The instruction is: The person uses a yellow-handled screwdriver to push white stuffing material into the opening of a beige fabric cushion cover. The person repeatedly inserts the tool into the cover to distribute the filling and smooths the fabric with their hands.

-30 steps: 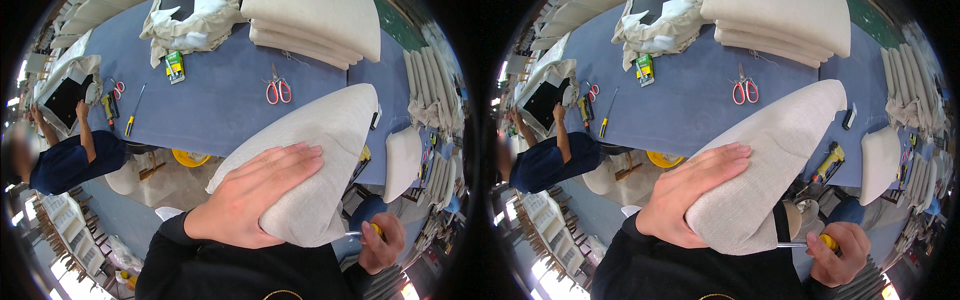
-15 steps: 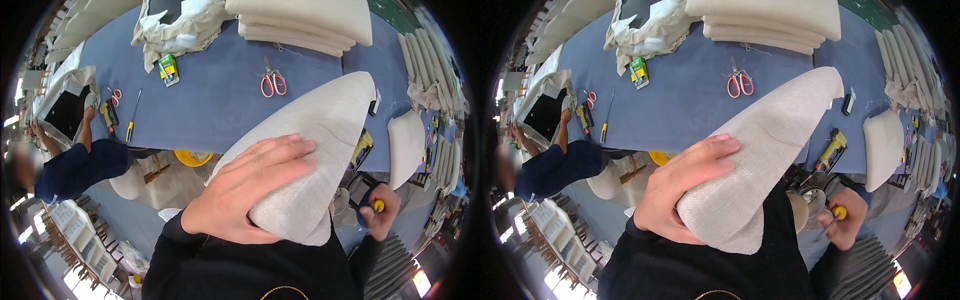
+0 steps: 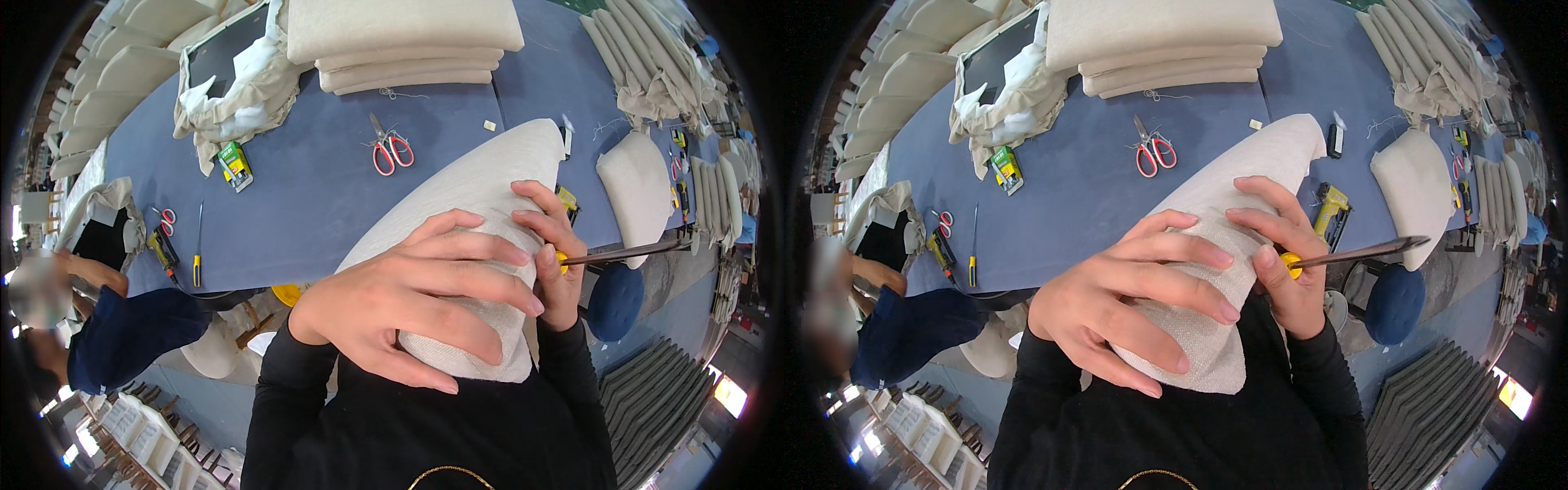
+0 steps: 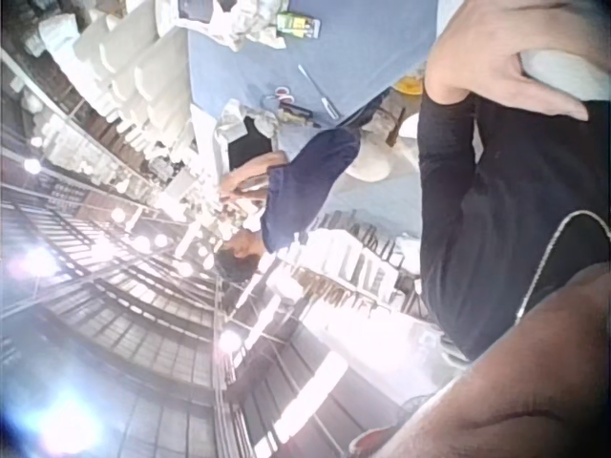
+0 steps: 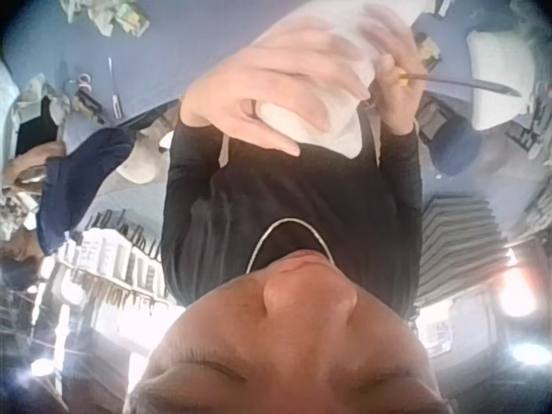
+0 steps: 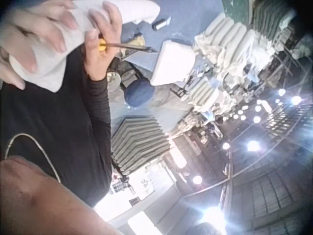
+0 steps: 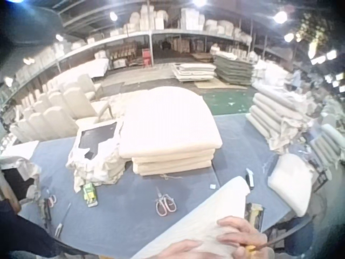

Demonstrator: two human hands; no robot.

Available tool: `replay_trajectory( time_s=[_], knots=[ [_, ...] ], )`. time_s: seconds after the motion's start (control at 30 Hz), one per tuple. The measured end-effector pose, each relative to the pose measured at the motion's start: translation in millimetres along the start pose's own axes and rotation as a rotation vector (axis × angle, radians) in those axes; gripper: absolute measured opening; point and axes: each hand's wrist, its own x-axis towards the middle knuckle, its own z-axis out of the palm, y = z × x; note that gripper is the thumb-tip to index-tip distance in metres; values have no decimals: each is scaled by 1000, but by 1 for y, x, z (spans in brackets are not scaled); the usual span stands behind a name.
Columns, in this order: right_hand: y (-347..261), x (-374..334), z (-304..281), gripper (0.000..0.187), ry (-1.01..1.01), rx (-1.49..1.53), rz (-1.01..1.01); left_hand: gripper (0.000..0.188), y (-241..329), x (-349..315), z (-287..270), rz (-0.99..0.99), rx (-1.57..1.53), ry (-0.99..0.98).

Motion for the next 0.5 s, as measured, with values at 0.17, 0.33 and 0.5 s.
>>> replay_trajectory(
  time_s=[0.17,0.33,0.5],
  knots=[
    [7,-1,-3,58,6,-22,-59,47,-3,-2,2,-28,19,-1],
    [13,-3,1,59,15,6,-76,68,6,1,2,-173,43,61],
    [15,0,1,62,26,-18,-91,63,6,-18,7,-54,169,149]
  ],
)
